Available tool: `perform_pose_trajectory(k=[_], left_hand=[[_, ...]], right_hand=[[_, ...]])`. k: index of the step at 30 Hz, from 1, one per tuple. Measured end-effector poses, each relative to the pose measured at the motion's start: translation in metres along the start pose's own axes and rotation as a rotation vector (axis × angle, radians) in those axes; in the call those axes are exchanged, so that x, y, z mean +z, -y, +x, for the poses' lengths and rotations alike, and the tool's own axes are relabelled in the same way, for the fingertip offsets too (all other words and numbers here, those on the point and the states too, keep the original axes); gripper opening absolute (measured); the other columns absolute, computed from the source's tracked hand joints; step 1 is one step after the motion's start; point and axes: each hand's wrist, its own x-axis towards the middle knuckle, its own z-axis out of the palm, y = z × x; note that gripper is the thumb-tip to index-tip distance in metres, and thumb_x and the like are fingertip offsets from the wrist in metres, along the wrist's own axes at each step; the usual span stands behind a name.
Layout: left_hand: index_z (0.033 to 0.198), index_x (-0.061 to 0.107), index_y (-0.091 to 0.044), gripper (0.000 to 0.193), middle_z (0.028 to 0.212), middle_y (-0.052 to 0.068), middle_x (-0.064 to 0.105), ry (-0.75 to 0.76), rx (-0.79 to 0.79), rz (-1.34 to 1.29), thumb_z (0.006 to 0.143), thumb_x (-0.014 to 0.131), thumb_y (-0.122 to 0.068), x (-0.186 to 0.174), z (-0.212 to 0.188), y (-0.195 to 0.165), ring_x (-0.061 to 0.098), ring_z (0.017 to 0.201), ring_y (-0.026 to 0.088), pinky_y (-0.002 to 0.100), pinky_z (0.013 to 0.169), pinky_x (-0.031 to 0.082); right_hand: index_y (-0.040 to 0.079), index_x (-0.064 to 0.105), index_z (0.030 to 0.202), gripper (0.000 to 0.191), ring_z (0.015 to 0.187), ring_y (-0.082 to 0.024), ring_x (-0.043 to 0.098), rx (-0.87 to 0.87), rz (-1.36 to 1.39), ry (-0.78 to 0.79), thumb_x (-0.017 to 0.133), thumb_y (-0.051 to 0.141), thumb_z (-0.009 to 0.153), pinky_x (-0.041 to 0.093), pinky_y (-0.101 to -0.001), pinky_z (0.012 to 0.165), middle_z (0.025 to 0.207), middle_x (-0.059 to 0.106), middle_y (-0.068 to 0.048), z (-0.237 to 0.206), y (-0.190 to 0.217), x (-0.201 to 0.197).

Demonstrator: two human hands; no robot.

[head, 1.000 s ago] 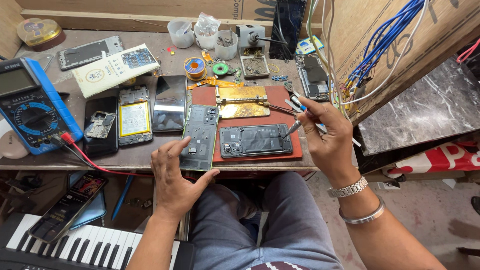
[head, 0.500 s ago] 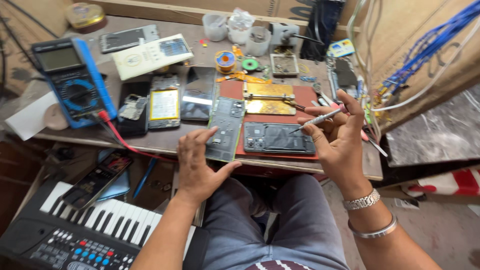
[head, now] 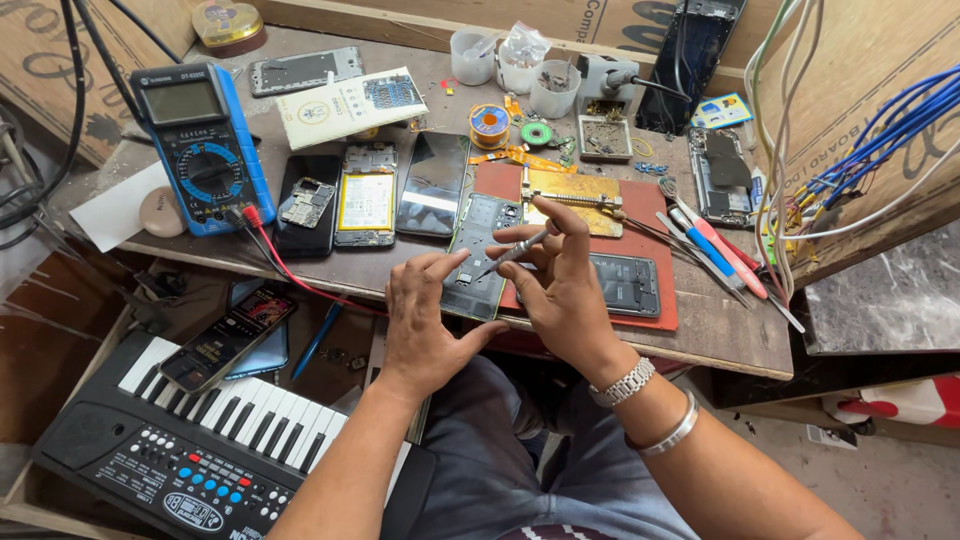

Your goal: The person sits at a cluttered repair workbench and uses a precision screwdriver on the back of a disassembled smartphone, repeatedly working on its internal components while steadying the phone with the other hand. Other disassembled phones, batteries, and repair tools remain spread across the bench around the work area.

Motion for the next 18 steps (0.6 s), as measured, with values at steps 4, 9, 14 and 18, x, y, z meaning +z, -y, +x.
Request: perform_pose_trajectory(k=[4,9,14,18], left_hand=[[0.145,0.046,-0.017,0.096,0.134,0.009,0.052,0.02,-0.025,-0.005,0.065,0.096,-0.037,-0.002,0.0,-0.001,0.048,0.124,0.032,0.048,0.108,0.036],[0.145,0.046,-0.018,0.096,0.134,0.008,0.052,0.02,-0.02,-0.003,0.065,0.096,-0.037,-0.001,0.001,-0.001,0.048,0.125,0.032,0.048,0.109,0.036],[0.144,0.046,-0.017,0.096,0.133,0.009,0.052,0.03,-0.031,0.004,0.065,0.095,-0.038,-0.001,-0.001,-0.001,0.047,0.125,0.033,0.048,0.109,0.035],[0.143,0.047,-0.016,0.094,0.133,0.01,0.053,0.015,-0.007,0.011,0.067,0.095,-0.042,-0.001,0.0,-0.001,0.048,0.125,0.033,0.049,0.109,0.035]], right_hand=[[0.016,0.023,0.154,0.07,0.118,-0.024,0.071,0.016,-0.029,0.012,0.059,-0.011,0.101,0.063,-0.0356,0.095,0.133,0.061,-0.018,0.003,-0.002,0.002],[0.017,0.024,0.154,0.069,0.119,-0.024,0.07,0.005,-0.035,0.002,0.06,-0.011,0.101,0.063,-0.036,0.097,0.133,0.061,-0.018,0.001,-0.005,0.002],[0.018,0.023,0.153,0.069,0.118,-0.023,0.071,0.016,-0.037,-0.008,0.059,-0.011,0.101,0.063,-0.0343,0.093,0.134,0.061,-0.018,-0.002,-0.003,-0.003],[0.018,0.023,0.153,0.07,0.119,-0.024,0.072,-0.007,-0.036,-0.025,0.06,-0.012,0.101,0.063,-0.0349,0.095,0.134,0.062,-0.018,-0.004,0.002,-0.01]])
